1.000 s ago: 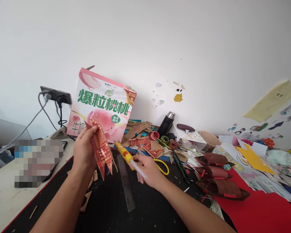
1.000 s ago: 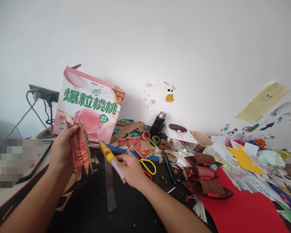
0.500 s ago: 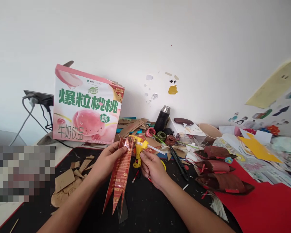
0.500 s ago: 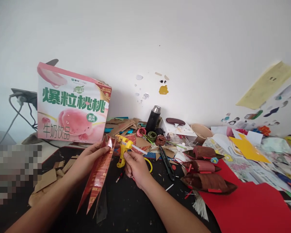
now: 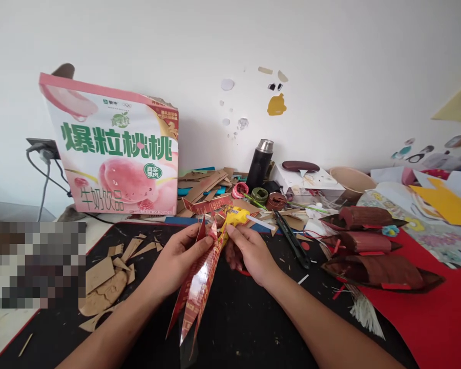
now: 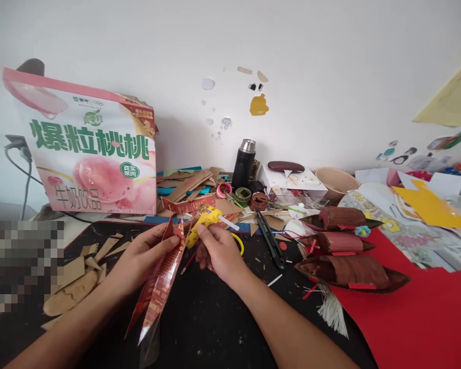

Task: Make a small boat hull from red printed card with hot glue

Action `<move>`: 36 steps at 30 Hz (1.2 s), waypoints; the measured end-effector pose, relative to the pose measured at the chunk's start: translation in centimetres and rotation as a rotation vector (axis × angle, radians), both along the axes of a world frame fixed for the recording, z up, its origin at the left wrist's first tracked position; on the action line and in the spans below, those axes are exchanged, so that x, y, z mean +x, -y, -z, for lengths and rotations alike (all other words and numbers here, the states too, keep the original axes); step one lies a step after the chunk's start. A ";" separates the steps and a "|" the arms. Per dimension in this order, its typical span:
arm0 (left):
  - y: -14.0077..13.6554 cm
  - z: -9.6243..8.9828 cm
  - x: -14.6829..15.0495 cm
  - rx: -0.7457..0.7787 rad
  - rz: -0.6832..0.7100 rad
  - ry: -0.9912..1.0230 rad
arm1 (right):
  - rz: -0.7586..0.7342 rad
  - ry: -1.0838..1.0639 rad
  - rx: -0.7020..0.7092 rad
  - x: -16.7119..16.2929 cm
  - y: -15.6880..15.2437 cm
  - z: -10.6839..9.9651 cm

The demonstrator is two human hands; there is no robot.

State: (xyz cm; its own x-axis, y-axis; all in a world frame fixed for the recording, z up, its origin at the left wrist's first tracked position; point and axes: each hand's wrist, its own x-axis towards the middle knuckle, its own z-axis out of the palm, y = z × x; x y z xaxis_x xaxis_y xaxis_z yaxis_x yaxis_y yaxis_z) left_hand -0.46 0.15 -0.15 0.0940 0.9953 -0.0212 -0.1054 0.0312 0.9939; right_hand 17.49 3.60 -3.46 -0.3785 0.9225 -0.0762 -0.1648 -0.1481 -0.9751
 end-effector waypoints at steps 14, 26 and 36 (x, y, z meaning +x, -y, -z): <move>1.4 -0.5 0.6 0.197 0.188 -0.312 | 0.108 -0.081 -0.020 0.2 0.0 -0.1; -1.4 -0.3 -1.6 0.062 -0.291 -0.013 | 0.152 -0.110 0.015 0.7 -0.3 -1.0; -0.8 -0.5 -1.1 0.165 -0.270 -0.170 | 0.053 -0.003 0.037 0.2 0.6 -0.4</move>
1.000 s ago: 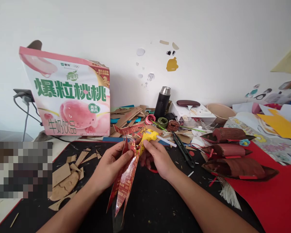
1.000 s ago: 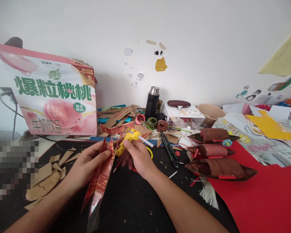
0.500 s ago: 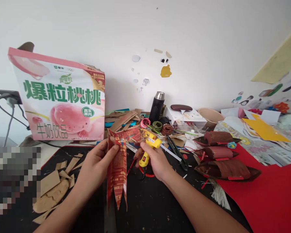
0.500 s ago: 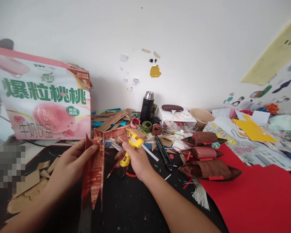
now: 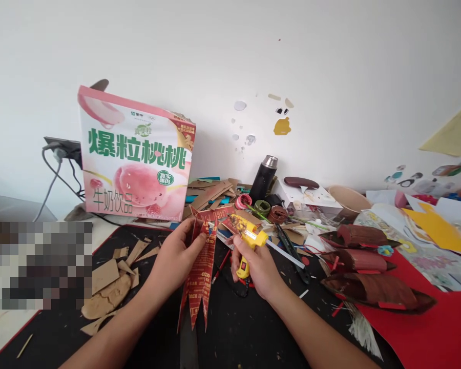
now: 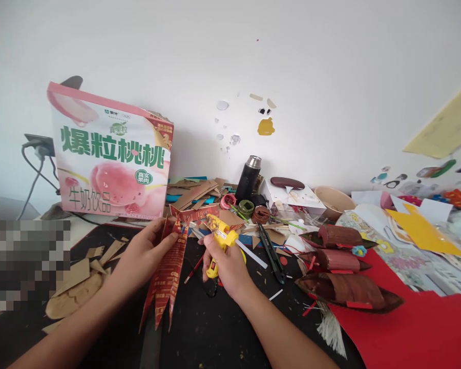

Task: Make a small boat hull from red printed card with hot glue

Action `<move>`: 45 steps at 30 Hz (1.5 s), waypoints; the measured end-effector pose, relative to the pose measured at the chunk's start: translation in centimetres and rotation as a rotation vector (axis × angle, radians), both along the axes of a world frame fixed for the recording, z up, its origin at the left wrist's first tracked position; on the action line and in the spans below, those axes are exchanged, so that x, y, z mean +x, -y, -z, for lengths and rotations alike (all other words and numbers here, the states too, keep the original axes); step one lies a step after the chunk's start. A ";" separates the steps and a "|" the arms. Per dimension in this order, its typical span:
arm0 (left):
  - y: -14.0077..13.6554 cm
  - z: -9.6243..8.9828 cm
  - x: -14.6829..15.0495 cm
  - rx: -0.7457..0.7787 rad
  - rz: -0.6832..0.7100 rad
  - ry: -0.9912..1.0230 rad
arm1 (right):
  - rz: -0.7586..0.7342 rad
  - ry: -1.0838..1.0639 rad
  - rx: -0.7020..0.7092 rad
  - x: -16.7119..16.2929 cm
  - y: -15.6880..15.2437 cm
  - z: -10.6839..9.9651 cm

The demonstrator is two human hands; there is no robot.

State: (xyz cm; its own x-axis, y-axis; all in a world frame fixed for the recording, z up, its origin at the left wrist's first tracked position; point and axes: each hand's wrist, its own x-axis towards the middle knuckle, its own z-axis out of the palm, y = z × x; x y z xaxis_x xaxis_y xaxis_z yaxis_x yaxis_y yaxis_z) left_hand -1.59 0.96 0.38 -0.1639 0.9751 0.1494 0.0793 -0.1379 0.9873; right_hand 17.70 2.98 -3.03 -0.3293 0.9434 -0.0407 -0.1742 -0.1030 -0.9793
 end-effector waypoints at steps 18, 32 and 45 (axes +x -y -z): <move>0.9 -0.2 1.5 -0.095 0.234 0.127 | -0.011 0.041 -0.027 -0.8 0.5 0.0; 1.1 -0.2 1.8 -0.133 0.427 0.098 | 0.067 0.044 -0.016 -0.5 0.0 -0.6; 0.2 0.6 0.9 -0.060 0.151 -0.182 | 0.048 0.067 0.064 0.1 0.1 -1.4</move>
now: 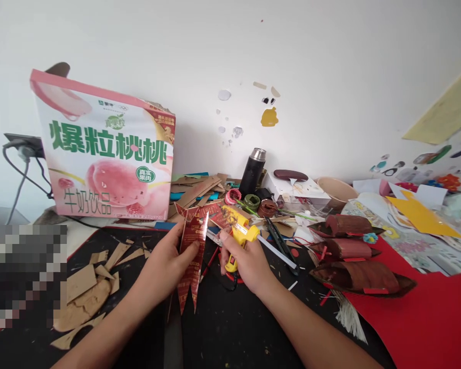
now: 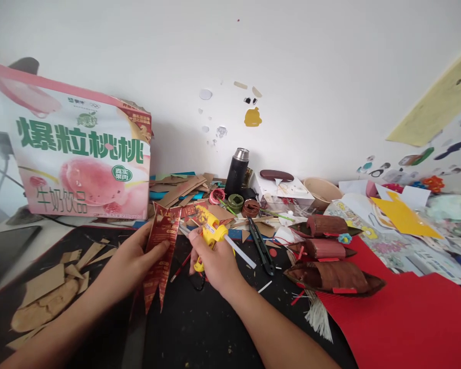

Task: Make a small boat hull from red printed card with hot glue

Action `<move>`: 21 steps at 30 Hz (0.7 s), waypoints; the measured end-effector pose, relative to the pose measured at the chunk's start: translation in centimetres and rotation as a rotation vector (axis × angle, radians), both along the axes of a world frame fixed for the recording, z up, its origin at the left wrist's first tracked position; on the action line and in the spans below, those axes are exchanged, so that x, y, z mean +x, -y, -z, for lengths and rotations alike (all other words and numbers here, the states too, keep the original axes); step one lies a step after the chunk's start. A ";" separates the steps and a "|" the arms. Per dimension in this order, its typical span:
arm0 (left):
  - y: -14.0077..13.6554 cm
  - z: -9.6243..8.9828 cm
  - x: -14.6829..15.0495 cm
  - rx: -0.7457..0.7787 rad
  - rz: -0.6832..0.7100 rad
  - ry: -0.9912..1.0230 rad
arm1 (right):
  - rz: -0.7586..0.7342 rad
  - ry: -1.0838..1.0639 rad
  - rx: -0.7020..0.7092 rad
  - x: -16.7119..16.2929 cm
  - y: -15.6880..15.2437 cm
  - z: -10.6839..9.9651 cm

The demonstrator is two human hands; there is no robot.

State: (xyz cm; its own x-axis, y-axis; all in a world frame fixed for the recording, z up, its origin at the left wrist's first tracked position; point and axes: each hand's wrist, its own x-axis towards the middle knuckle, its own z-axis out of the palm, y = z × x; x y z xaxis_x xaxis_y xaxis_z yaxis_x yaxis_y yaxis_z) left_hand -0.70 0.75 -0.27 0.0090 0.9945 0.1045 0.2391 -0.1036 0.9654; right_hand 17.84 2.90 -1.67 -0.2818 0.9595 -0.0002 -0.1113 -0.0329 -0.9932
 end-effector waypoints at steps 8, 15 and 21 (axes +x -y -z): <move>-0.1 0.1 -0.6 0.073 -0.148 -0.306 | 0.011 0.100 0.073 0.3 0.6 0.0; 0.2 -0.1 -0.4 0.121 -0.172 -0.372 | -0.029 0.200 0.044 0.0 1.6 0.4; 0.6 -0.3 -0.5 0.126 -0.181 -0.400 | -0.070 0.266 0.078 0.0 2.2 0.4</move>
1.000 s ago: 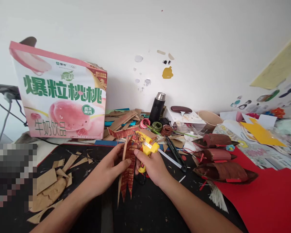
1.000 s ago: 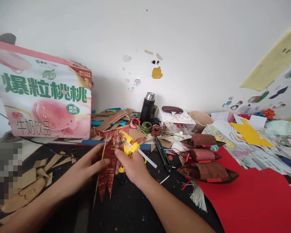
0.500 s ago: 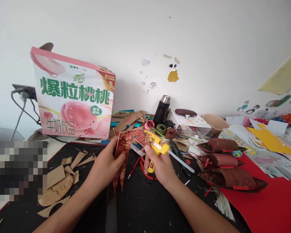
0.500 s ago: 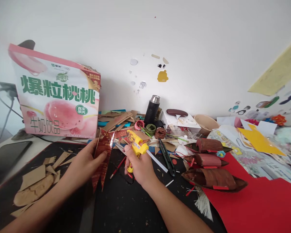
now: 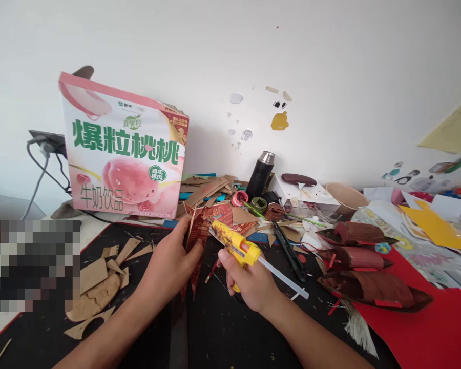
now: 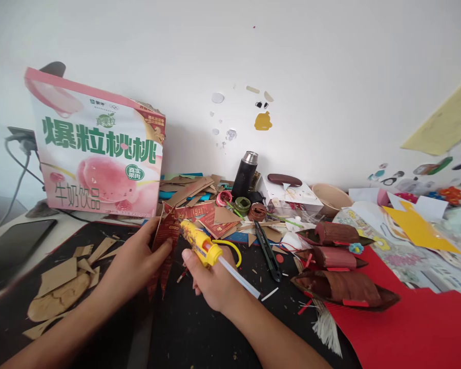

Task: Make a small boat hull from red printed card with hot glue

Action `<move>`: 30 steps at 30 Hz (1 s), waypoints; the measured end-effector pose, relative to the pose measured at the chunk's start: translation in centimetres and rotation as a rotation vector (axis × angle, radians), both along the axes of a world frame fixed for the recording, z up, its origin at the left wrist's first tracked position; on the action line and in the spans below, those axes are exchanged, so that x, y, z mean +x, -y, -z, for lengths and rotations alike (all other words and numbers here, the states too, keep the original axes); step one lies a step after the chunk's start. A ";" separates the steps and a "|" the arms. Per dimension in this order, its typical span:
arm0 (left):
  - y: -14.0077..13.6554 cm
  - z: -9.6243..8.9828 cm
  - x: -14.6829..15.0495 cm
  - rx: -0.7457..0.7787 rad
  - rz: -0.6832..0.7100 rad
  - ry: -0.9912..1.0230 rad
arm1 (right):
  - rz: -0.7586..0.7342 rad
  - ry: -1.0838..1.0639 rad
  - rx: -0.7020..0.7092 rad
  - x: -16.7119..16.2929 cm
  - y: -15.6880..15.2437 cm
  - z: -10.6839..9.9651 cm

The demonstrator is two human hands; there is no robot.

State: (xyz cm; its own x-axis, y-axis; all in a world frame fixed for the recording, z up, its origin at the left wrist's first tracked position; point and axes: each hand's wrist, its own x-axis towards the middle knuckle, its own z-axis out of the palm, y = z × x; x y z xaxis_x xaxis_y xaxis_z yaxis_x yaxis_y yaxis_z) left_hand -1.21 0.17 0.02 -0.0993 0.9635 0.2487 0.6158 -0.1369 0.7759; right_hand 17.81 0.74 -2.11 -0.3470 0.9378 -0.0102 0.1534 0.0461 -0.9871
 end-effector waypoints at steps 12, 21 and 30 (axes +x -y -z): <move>0.3 -0.3 0.1 0.018 -0.011 -0.018 | -0.012 0.007 -0.019 -0.1 0.2 -0.3; 0.1 -0.5 0.0 0.016 0.001 0.058 | -0.073 -0.086 -0.024 0.0 0.0 -0.3; 0.3 -1.4 -0.7 -0.178 -0.002 0.691 | -0.022 -0.368 -0.102 0.1 -1.1 -1.1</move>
